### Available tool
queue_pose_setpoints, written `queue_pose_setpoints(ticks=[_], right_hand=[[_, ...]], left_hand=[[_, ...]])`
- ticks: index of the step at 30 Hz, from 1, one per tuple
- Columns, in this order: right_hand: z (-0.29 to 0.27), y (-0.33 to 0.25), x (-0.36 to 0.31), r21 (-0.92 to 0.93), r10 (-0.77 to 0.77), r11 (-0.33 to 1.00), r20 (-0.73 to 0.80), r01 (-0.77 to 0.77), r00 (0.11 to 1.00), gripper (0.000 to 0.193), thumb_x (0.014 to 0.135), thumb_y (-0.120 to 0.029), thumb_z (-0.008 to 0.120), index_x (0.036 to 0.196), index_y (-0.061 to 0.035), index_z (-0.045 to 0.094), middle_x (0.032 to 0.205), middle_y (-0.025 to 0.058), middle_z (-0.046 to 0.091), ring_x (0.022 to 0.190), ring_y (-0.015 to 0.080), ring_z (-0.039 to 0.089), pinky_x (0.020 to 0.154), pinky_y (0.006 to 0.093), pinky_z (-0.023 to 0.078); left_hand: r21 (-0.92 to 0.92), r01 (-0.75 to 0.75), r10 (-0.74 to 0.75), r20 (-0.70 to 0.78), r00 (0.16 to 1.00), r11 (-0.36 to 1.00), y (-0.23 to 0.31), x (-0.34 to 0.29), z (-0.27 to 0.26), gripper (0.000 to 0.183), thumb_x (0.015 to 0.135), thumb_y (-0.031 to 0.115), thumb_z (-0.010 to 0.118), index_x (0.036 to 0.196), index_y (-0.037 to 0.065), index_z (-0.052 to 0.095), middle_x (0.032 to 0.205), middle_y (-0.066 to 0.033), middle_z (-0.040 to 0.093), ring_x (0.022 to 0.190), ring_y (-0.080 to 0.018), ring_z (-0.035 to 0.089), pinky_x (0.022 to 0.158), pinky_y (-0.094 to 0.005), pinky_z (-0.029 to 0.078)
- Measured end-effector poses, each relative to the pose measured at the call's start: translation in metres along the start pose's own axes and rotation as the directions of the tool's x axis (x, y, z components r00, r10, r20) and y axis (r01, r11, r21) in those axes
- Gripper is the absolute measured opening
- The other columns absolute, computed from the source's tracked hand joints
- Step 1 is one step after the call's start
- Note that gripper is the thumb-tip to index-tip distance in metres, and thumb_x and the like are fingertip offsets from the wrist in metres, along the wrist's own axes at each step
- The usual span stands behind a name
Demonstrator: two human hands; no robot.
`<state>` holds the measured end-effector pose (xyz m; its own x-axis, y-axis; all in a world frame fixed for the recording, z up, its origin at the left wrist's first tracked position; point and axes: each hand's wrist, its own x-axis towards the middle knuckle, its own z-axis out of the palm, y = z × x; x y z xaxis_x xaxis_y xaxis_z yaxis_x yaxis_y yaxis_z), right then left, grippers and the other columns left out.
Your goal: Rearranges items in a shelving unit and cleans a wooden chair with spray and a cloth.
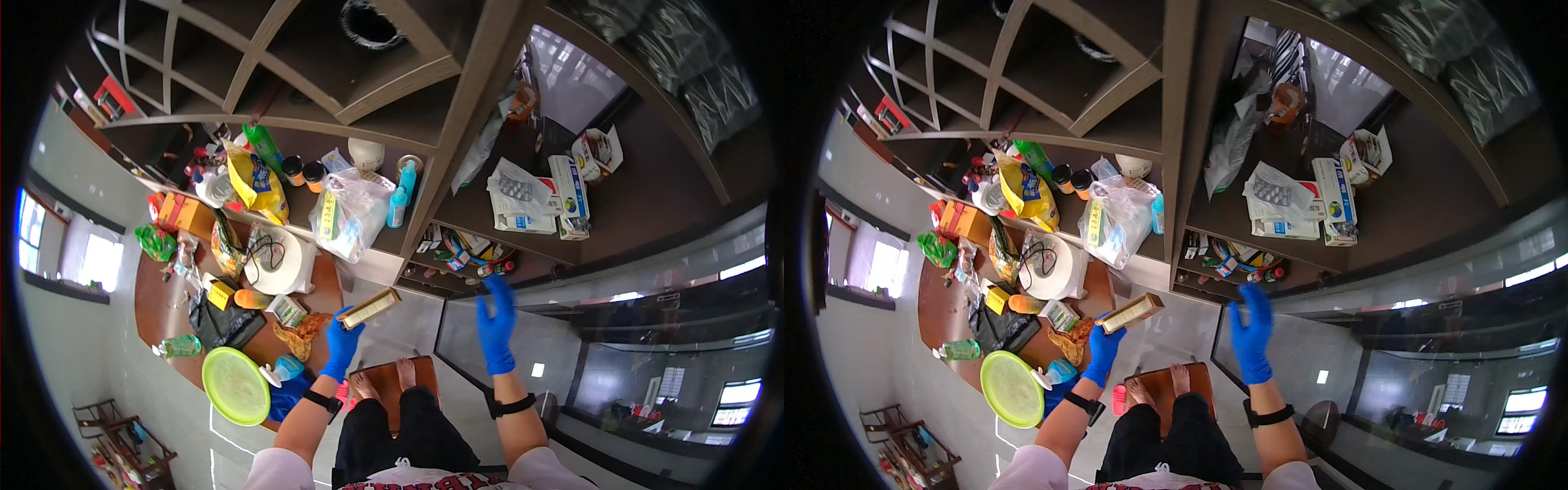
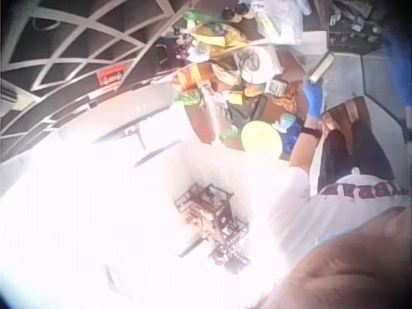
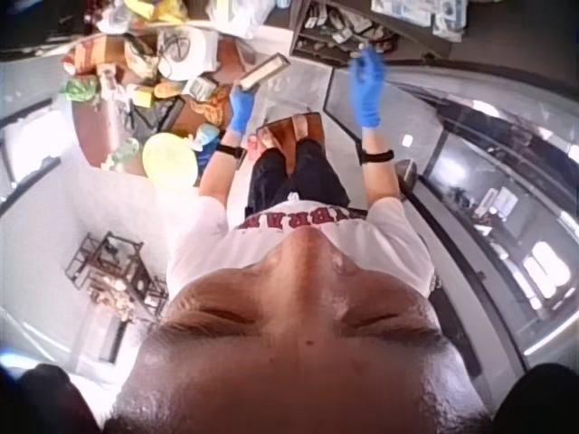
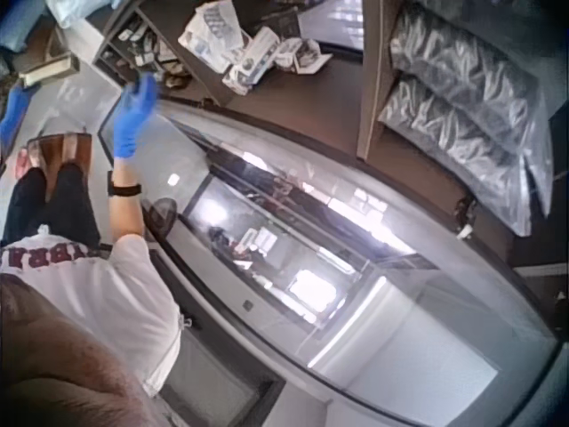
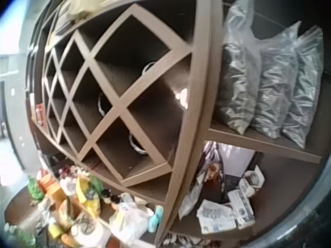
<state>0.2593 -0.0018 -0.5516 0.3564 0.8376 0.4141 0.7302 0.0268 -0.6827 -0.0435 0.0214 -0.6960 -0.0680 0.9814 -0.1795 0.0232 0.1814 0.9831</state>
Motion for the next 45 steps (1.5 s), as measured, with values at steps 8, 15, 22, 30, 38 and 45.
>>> queue_pose_setpoints(ticks=[8, 15, 22, 30, 38, 45], right_hand=[[0.024, 0.003, -0.064, 0.248, 0.306, 0.892, 0.280, -0.377, 0.910, 0.033, 0.084, -0.012, 0.060, 0.116, -0.0055, 0.055, 0.115, 0.0125, 0.057, 0.100, 0.0247, 0.057, 0.080, 0.0323, 0.046], [0.022, 0.002, -0.111, 0.194, 0.327, 0.883, 0.398, -0.427, 0.857, 0.029, 0.085, -0.010, 0.059, 0.113, -0.0040, 0.056, 0.111, 0.0131, 0.058, 0.094, 0.0234, 0.059, 0.075, 0.0299, 0.047], [0.007, 0.026, -0.132, 0.163, 0.453, 0.822, 0.392, -0.545, 0.801, 0.030, 0.086, -0.012, 0.057, 0.115, -0.0072, 0.056, 0.108, 0.0104, 0.058, 0.095, 0.0211, 0.058, 0.076, 0.0302, 0.046], [0.012, 0.035, -0.133, 0.053, 0.464, 0.860, 0.329, -0.507, 0.822, 0.030, 0.085, -0.014, 0.059, 0.115, -0.0091, 0.056, 0.109, 0.0112, 0.058, 0.094, 0.0213, 0.059, 0.075, 0.0312, 0.047], [0.008, 0.030, -0.116, 0.078, 0.398, 0.902, 0.235, -0.425, 0.887, 0.031, 0.082, -0.011, 0.062, 0.112, -0.0046, 0.056, 0.107, 0.0123, 0.060, 0.092, 0.0230, 0.061, 0.077, 0.0314, 0.048], [-0.032, 0.029, -0.003, 0.115, 0.196, 0.979, -0.276, -0.170, 0.941, 0.026, 0.082, -0.005, 0.060, 0.108, -0.0035, 0.058, 0.105, 0.0149, 0.060, 0.097, 0.0297, 0.058, 0.082, 0.0345, 0.045]], left_hand=[[0.129, -0.084, 0.100, -0.125, 0.987, 0.988, 0.039, 0.032, 0.051, 0.041, 0.073, 0.010, 0.072, 0.108, 0.001, 0.052, 0.097, -0.0104, 0.062, 0.089, -0.0173, 0.058, 0.077, -0.0301, 0.046], [0.377, -0.220, 0.301, -0.172, 0.938, 0.900, 0.003, 0.105, 0.085, 0.036, 0.071, 0.007, 0.069, 0.101, 0.003, 0.049, 0.100, -0.0179, 0.050, 0.093, -0.0349, 0.052, 0.079, -0.0387, 0.043], [0.414, -0.241, 0.322, -0.136, 0.937, 0.878, -0.006, 0.132, 0.127, 0.042, 0.071, 0.007, 0.069, 0.106, 0.003, 0.047, 0.101, -0.0186, 0.048, 0.093, -0.0376, 0.052, 0.078, -0.0399, 0.043], [0.424, -0.270, 0.349, -0.120, 0.930, 0.864, -0.017, 0.163, 0.143, 0.047, 0.071, 0.010, 0.071, 0.109, 0.002, 0.044, 0.104, -0.0199, 0.049, 0.096, -0.0353, 0.052, 0.083, -0.0391, 0.042], [0.449, -0.351, 0.382, 0.023, 0.924, 0.822, -0.031, 0.163, 0.134, 0.072, 0.062, 0.009, 0.078, 0.123, 0.004, 0.040, 0.110, -0.0132, 0.044, 0.097, -0.0264, 0.048, 0.074, -0.0333, 0.046], [0.289, -0.263, 0.267, 0.026, 0.963, 0.920, -0.012, 0.113, 0.101, 0.075, 0.069, -0.002, 0.070, 0.133, 0.007, 0.032, 0.121, -0.0103, 0.040, 0.104, -0.0237, 0.045, 0.084, -0.0332, 0.043]])
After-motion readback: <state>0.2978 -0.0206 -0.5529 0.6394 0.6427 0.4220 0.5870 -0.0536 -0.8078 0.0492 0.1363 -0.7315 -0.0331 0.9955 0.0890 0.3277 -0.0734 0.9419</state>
